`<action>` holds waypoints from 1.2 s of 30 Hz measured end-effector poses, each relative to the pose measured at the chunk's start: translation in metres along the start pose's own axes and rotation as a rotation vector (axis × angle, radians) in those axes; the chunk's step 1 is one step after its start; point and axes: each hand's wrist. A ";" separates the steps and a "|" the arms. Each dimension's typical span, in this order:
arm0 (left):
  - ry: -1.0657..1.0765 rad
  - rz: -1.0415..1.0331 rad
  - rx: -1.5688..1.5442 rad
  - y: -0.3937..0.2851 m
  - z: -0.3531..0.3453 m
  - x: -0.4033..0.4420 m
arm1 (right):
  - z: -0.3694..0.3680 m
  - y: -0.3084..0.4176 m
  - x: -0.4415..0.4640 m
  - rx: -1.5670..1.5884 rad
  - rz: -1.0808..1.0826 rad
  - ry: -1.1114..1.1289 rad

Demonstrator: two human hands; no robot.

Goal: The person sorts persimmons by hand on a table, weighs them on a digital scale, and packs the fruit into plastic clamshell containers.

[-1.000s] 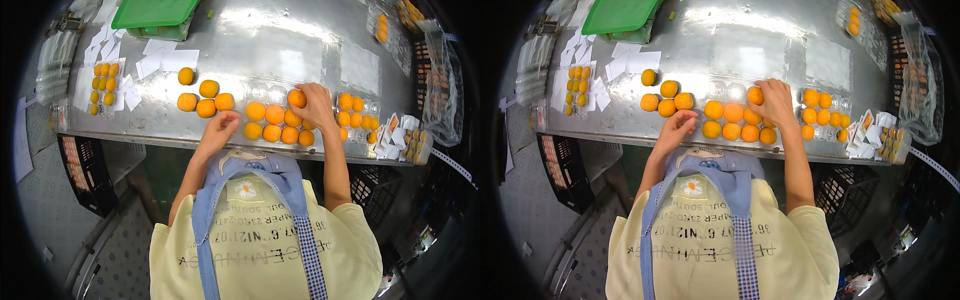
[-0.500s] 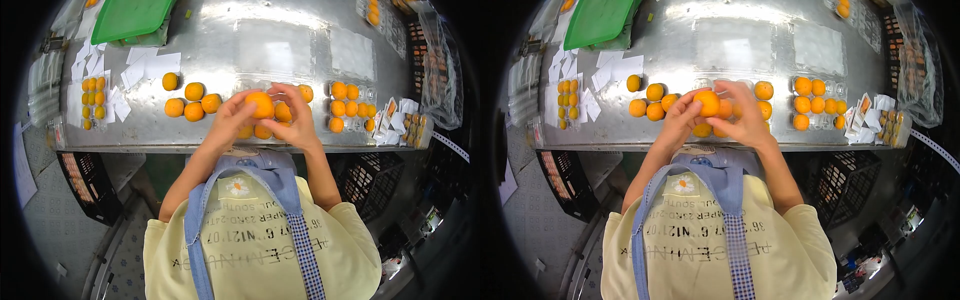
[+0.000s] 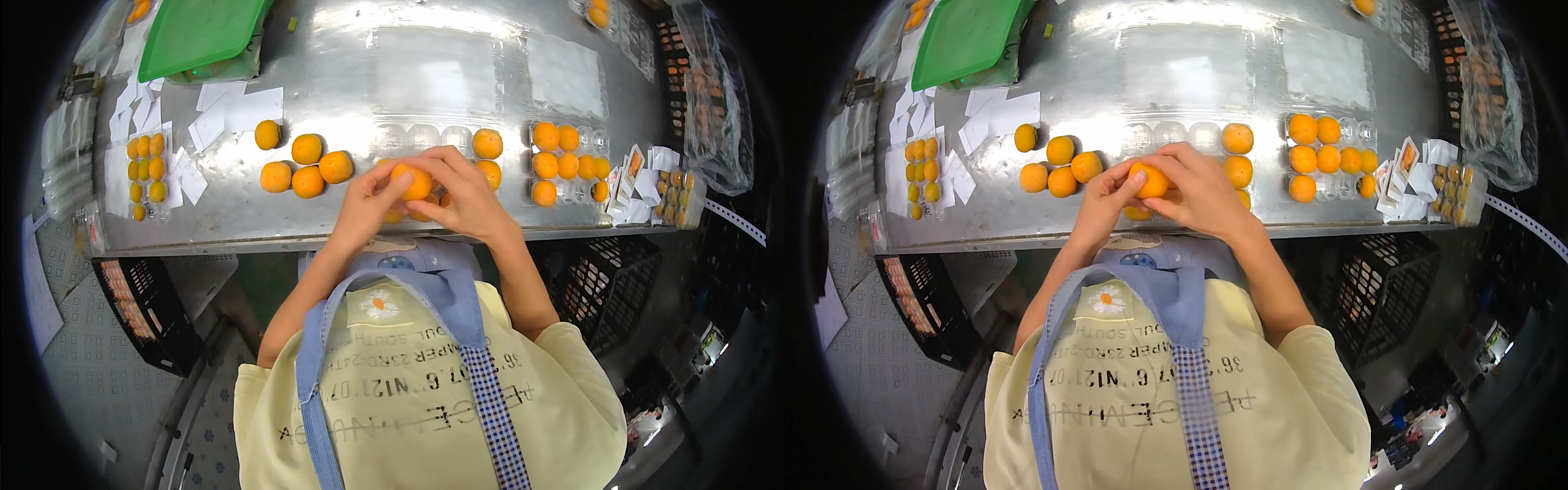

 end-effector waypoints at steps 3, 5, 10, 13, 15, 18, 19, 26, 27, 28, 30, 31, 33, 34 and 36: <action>-0.003 0.045 0.103 0.004 0.000 -0.002 | 0.000 -0.003 -0.005 -0.026 -0.039 0.012; -0.063 0.035 0.083 -0.005 -0.004 -0.005 | 0.007 -0.011 -0.004 -0.015 -0.058 -0.019; -0.151 -0.032 0.081 -0.002 0.016 -0.003 | 0.032 -0.044 0.000 -0.162 -0.197 -0.180; -0.165 -0.036 0.108 0.007 0.033 -0.005 | 0.036 -0.061 0.004 -0.401 -0.066 -0.138; -0.198 -0.014 0.104 0.010 0.039 -0.010 | 0.034 -0.066 0.005 -0.490 -0.021 -0.088; -0.228 0.000 0.086 0.019 0.049 -0.016 | 0.031 -0.068 0.007 -0.500 -0.038 -0.108; -0.238 0.006 0.083 0.021 0.051 -0.018 | 0.031 -0.068 0.007 -0.513 -0.037 -0.106; -0.252 0.010 0.050 0.025 0.054 -0.020 | 0.036 -0.069 0.004 -0.603 -0.049 -0.071; -0.255 0.019 0.065 0.024 0.054 -0.020 | 0.035 -0.070 0.004 -0.600 -0.050 -0.071; -0.254 0.027 0.080 0.023 0.053 -0.021 | 0.033 -0.072 0.004 -0.592 -0.036 -0.075; -0.240 0.029 0.095 0.023 0.048 -0.017 | 0.031 -0.076 0.003 -0.598 -0.022 -0.094; -0.234 0.026 0.095 0.024 0.049 -0.018 | 0.032 -0.077 0.001 -0.580 -0.028 -0.102; -0.222 0.032 0.098 0.024 0.047 -0.018 | 0.031 -0.079 -0.002 -0.537 -0.043 -0.120; -0.219 0.039 0.102 0.021 0.045 -0.019 | 0.031 -0.081 -0.004 -0.526 -0.033 -0.130; -0.218 0.051 0.110 0.016 0.043 -0.019 | 0.028 -0.085 -0.007 -0.501 -0.015 -0.186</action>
Point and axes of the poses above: each hand's wrist, its own x-axis towards the middle knuckle, its own z-axis out of the back of the hand, y = z × x, and after that the axes turned 2 degrees about x, right-handed
